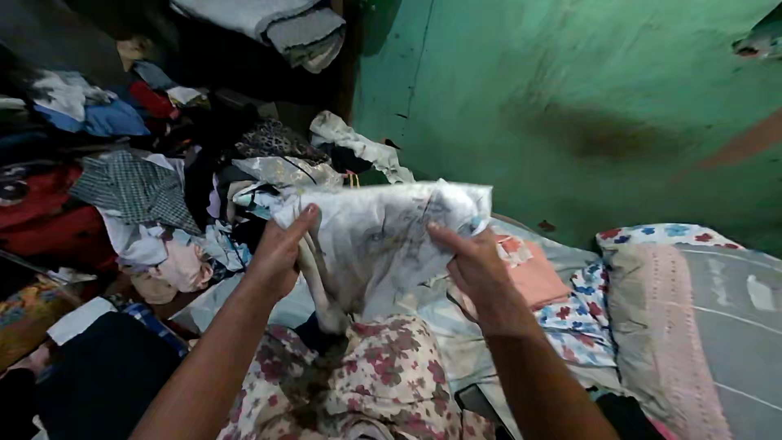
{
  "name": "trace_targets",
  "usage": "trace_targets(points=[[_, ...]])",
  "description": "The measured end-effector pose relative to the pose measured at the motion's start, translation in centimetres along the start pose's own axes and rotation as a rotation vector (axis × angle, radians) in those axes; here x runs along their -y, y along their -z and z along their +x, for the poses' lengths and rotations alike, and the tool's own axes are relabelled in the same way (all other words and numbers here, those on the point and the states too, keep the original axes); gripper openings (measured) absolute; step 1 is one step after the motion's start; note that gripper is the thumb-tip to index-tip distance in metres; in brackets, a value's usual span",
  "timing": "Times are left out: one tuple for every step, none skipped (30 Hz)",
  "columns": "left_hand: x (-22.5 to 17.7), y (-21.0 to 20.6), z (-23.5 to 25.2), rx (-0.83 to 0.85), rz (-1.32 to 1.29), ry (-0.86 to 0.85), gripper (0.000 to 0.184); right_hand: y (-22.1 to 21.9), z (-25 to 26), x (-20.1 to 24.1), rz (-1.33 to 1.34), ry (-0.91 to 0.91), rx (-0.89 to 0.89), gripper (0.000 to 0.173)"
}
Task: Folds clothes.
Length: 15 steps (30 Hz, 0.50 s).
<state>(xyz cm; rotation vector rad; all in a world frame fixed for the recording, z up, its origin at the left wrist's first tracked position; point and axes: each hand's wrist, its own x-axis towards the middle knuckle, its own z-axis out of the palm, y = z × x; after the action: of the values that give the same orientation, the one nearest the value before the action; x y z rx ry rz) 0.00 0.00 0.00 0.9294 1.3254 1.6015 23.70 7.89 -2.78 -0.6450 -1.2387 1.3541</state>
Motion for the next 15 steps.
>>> trace_targets(points=[[-0.3,0.1,-0.4,0.044,-0.019,-0.085,0.024,0.1,0.7,1.3,-0.105,0.103,0.016,0.031],[-0.3,0.6,-0.8,0.088,-0.033,-0.163,0.028,0.5,1.0,2.5,-0.158,0.197,0.055,0.033],[0.0,1.3,-1.2,0.126,-0.025,-0.225,0.033,1.3,0.7,3.6,-0.200,0.259,0.117,0.032],[0.8,2.4,-1.9,0.166,0.014,-0.272,0.038,2.6,-0.2,4.4,-0.265,0.284,0.205,0.029],[1.9,3.6,-2.8,0.204,0.094,-0.306,0.041,4.3,-1.3,4.9,-0.343,0.293,0.322,0.018],[3.4,4.8,-3.8,0.258,0.205,-0.335,0.036,6.2,-2.3,4.8,-0.385,0.308,0.502,0.008],[5.3,6.0,-4.4,0.400,0.271,-0.398,0.022,7.8,-3.0,4.5,-0.353,0.290,0.773,0.030],[7.4,6.8,-4.4,0.625,0.283,-0.461,0.023,8.9,-4.1,4.0,-0.365,0.239,0.982,0.042],[9.5,7.1,-4.9,0.780,0.323,-0.476,0.031,9.9,-5.6,3.1,-0.407,0.178,1.120,0.042],[11.6,7.2,-6.0,0.863,0.360,-0.446,0.030,10.8,-7.3,2.0,-0.446,0.094,1.202,0.036],[13.8,7.3,-7.6,0.914,0.376,-0.392,0.024,11.5,-9.0,1.0,-0.462,-0.014,1.243,0.030],[15.8,7.3,-9.2,0.946,0.366,-0.308,0.019,12.2,-10.6,0.0,-0.450,-0.129,1.259,0.025],[17.4,7.3,-10.7,0.974,0.350,-0.213,0.017,12.7,-12.0,-0.9,-0.421,-0.226,1.254,0.023],[18.7,7.3,-11.8,1.008,0.335,-0.129,0.017,13.2,-12.9,-1.7,-0.381,-0.291,1.244,0.023],[19.7,7.2,-12.2,1.051,0.318,-0.075,0.018,13.8,-13.4,-2.4,-0.335,-0.331,1.234,0.023]])
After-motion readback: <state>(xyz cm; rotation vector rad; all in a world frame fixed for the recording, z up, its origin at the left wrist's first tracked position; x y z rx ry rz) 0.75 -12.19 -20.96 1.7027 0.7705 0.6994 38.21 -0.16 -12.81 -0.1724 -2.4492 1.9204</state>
